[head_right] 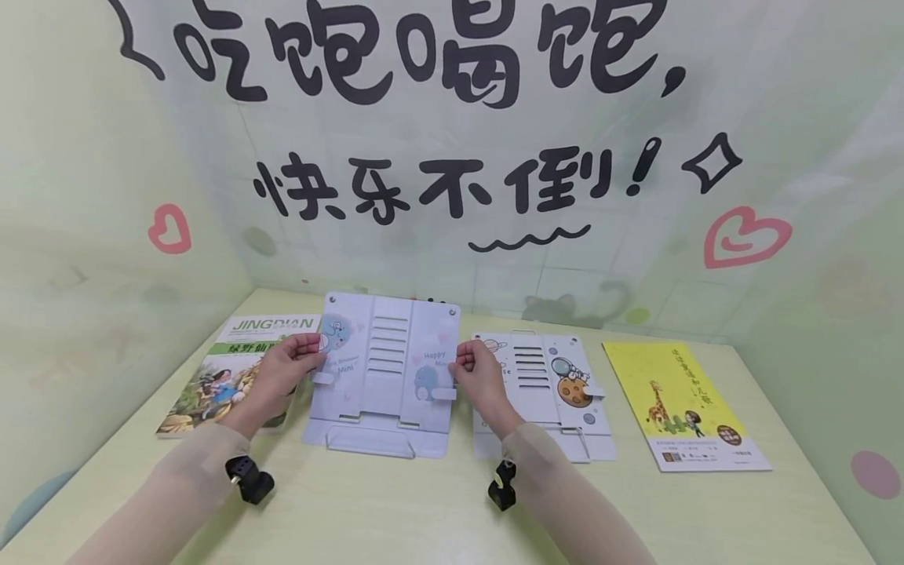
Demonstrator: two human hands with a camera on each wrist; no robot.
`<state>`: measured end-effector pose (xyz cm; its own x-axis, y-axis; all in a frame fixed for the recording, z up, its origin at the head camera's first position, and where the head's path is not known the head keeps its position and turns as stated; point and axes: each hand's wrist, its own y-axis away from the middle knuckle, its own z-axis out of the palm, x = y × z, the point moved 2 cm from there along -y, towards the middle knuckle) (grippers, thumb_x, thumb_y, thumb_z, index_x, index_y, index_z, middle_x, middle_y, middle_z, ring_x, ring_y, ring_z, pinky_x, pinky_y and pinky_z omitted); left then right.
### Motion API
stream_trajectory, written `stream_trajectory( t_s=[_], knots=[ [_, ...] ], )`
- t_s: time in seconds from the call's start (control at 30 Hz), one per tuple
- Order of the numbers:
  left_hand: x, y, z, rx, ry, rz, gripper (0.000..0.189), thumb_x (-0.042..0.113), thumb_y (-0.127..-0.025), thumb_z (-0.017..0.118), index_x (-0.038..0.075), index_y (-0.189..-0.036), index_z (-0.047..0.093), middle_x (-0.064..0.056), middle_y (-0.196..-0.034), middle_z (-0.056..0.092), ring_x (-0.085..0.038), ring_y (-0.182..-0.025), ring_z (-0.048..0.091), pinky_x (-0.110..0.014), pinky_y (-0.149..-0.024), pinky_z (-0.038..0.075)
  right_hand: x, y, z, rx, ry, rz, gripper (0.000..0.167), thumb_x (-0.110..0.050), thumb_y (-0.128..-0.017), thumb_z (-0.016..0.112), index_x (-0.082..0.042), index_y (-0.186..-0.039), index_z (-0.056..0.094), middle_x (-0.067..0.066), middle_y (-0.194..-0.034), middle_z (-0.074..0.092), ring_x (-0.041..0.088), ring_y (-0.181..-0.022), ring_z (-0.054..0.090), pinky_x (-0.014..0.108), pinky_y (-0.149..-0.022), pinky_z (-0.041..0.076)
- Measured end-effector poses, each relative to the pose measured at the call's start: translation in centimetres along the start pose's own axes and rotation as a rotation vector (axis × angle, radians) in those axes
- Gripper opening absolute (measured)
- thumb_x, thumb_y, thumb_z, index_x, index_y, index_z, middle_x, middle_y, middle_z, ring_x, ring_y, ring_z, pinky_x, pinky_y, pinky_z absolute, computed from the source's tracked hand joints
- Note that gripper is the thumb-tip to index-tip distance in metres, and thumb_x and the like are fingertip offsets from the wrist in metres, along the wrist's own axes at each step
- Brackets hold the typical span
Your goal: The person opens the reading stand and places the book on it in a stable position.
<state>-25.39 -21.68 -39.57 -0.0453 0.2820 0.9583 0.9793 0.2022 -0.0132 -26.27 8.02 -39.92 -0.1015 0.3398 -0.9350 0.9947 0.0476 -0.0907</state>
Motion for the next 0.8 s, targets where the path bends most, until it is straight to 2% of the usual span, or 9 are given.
stream_trajectory(
  t_s=[0.17,0.33,0.53,0.6,0.8],
  knots=[
    [0.2,0.0,-0.3,-0.017,-0.004,0.004,0.036,0.006,-0.09,0.06,-0.004,-0.124,0.052,-0.007,-0.105,0.056,-0.005,-0.087,0.05,-0.014,-0.072,0.045,-0.2,0.3,-0.1,0.023,0.015,-0.043,0.02,0.004,-0.084,0.062,0.001,-0.102,0.054,0.011,-0.091,0.056,0.016,-0.079,0.052,0.021,-0.063,0.051],
    [1.4,-0.4,-0.9,0.043,0.0,0.067,0.038,0.013,-0.09,0.063,-0.002,-0.123,0.053,-0.007,-0.106,0.058,-0.002,-0.086,0.052,-0.01,-0.073,0.045,-0.4,0.7,-0.2,0.029,0.029,-0.068,0.019,0.004,-0.085,0.062,0.0,-0.102,0.054,0.01,-0.091,0.057,0.017,-0.08,0.053,0.02,-0.064,0.05],
    [4.0,-0.7,-1.1,0.119,0.031,0.199,0.037,0.013,-0.089,0.064,-0.002,-0.121,0.054,-0.013,-0.112,0.057,-0.004,-0.088,0.052,-0.008,-0.075,0.045,-0.6,1.0,-0.3,0.024,0.016,-0.08,0.019,0.005,-0.085,0.062,0.001,-0.102,0.054,0.011,-0.091,0.056,0.017,-0.08,0.053,0.021,-0.065,0.052],
    [4.9,-0.7,-1.0,0.136,0.055,0.265,0.036,0.01,-0.088,0.065,-0.003,-0.119,0.056,-0.016,-0.111,0.058,-0.003,-0.088,0.053,-0.008,-0.077,0.045,-0.6,1.1,-0.3,0.023,0.007,-0.083,0.019,0.005,-0.085,0.062,0.001,-0.102,0.054,0.011,-0.091,0.056,0.017,-0.08,0.054,0.022,-0.065,0.052],
    [8.1,-0.9,0.7,0.125,0.076,0.437,0.031,0.003,-0.084,0.067,-0.005,-0.114,0.06,-0.02,-0.107,0.061,-0.009,-0.091,0.057,-0.01,-0.079,0.047,-0.6,1.2,-0.2,0.033,0.026,-0.098,0.019,0.005,-0.084,0.063,0.001,-0.101,0.054,0.011,-0.09,0.058,0.017,-0.081,0.055,0.02,-0.066,0.051]
  ],
)
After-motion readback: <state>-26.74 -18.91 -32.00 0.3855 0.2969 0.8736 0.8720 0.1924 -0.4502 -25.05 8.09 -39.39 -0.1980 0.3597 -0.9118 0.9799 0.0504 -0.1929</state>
